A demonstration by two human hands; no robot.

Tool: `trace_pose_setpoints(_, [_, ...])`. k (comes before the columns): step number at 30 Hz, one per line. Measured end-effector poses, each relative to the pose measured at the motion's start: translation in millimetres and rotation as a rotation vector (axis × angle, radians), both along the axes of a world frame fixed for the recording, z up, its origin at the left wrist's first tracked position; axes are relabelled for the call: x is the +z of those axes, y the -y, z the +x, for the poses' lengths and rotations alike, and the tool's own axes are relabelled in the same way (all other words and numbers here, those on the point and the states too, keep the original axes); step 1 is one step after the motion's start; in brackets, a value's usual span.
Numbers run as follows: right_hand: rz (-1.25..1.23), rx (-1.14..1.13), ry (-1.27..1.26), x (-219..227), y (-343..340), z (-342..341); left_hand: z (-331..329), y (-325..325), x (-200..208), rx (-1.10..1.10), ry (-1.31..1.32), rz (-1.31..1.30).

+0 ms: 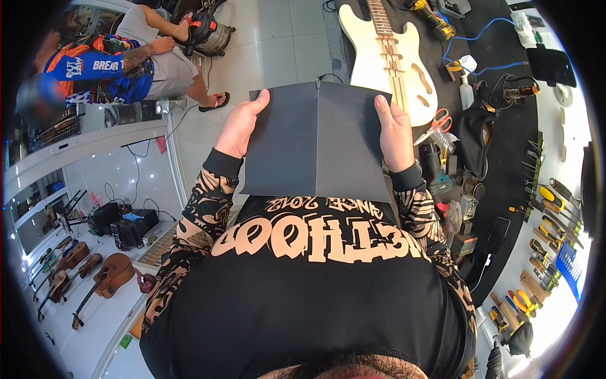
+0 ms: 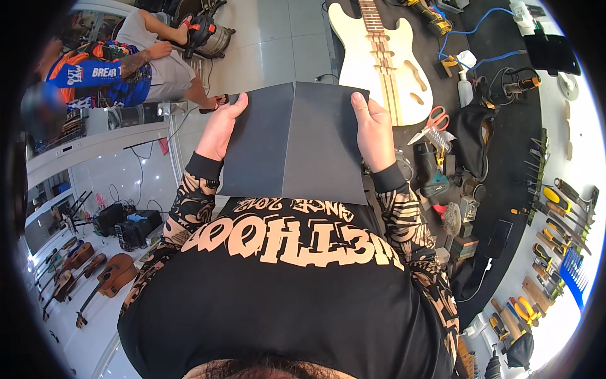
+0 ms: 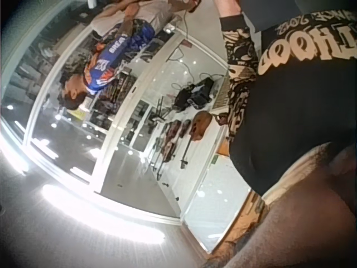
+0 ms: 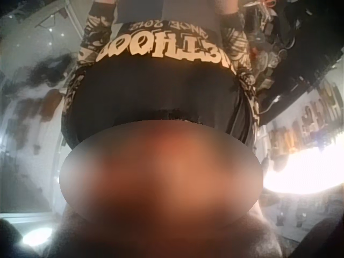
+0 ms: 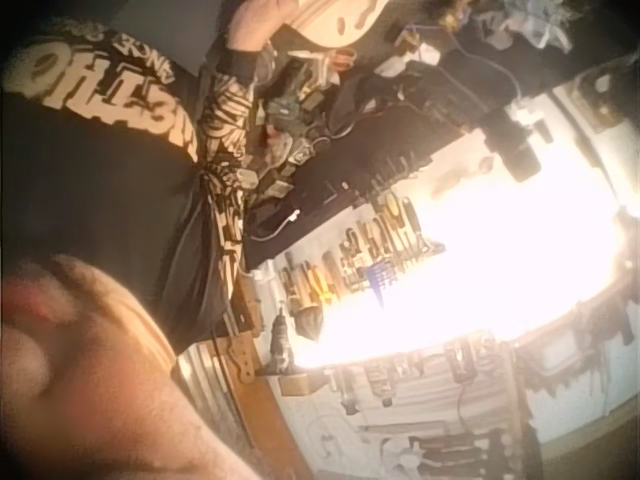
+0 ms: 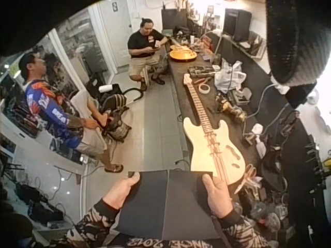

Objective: The person manipulates a small orbital sander and then folds and prepares a sheet of sandpaper by hand.

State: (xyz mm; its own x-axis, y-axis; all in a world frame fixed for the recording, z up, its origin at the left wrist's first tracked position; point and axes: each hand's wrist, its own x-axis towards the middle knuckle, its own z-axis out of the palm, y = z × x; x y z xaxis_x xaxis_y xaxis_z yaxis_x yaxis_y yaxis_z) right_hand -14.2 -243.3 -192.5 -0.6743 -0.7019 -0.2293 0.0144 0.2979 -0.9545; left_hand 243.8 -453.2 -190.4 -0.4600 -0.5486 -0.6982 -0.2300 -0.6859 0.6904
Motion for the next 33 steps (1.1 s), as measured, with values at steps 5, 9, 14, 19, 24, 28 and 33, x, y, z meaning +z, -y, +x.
trace_pose_setpoints(5, [-0.049,-0.109,0.042,-5,-7,-6,15,7,3,0.088,-0.186,0.14])
trace_pose_setpoints(9, [0.096,0.106,0.04,25,6,-8,4,7,21,0.05,-0.081,0.052])
trace_pose_setpoints(14, [-0.27,0.096,0.658,40,-11,-15,15,20,23,-0.019,-0.186,0.092])
trace_pose_setpoints(19, [-0.057,0.14,0.713,55,-34,-4,25,-23,60,-0.023,-0.352,-0.212])
trace_pose_setpoints(24, [-0.086,0.155,0.415,57,-22,-10,23,-23,56,0.047,-0.288,0.016])
trace_pose_setpoints(28, [-0.076,0.047,0.167,61,-14,-13,8,-17,63,0.098,-0.277,-0.129])
trace_pose_setpoints(33, [-0.154,-0.024,0.089,57,-16,-16,-2,-16,68,0.115,-0.23,-0.06])
